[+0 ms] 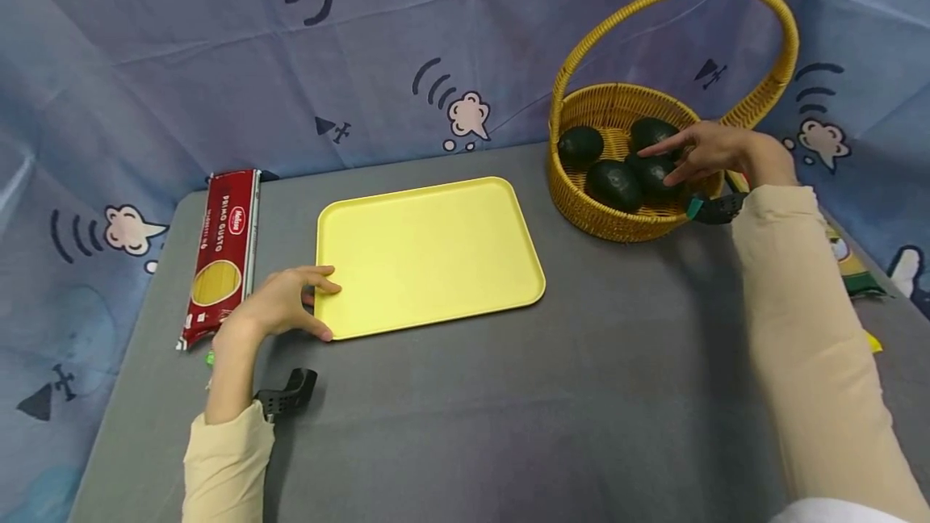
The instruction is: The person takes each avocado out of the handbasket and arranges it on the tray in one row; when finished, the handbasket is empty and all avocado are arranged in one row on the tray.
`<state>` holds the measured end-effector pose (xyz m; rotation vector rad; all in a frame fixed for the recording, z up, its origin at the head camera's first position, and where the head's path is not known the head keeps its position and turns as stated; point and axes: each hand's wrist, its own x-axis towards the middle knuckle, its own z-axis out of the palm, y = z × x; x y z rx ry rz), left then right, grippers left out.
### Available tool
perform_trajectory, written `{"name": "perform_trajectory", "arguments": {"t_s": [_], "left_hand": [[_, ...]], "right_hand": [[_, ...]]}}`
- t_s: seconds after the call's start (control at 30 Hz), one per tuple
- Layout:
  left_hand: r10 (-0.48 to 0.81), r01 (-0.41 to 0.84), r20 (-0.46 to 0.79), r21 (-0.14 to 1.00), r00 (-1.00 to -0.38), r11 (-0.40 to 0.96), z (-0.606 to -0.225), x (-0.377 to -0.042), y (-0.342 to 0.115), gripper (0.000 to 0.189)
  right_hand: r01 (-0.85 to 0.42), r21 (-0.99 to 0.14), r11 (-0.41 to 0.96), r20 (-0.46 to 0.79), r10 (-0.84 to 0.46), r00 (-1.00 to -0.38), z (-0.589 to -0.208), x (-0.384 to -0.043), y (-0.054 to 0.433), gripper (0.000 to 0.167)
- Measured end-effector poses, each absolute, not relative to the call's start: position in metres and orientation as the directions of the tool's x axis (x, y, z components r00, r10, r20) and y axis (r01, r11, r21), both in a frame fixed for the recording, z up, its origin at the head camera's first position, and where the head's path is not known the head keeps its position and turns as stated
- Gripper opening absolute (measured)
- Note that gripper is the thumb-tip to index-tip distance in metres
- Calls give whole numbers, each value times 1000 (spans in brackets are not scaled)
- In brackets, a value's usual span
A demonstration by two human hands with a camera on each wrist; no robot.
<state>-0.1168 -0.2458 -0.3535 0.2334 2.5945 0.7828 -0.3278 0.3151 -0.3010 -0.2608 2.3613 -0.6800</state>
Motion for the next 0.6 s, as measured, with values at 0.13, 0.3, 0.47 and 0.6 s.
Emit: {"name": "perform_trajectory", "arguments": {"t_s": [0.13,0.3,0.47,0.6], "left_hand": [[282,42,-349,559,-894,828,-353,-118,-245,66],[299,53,-343,575,-891,817,-356,-118,-250,67],[308,59,-333,589,-891,806,-357,-118,-253,68],[309,57,-329,596,-892,801,-358,-117,-252,68]], "right_hand": [[-9,-543,839,-542,-359,-759,-301,-327,317,62],[3,-550,835,-551,-360,-753,-301,-325,316,63],[7,-534,845,-553,-343,-759,-301,-324,316,66],[36,-532,846,-549,-313,-775,-301,-322,315,67]]}}
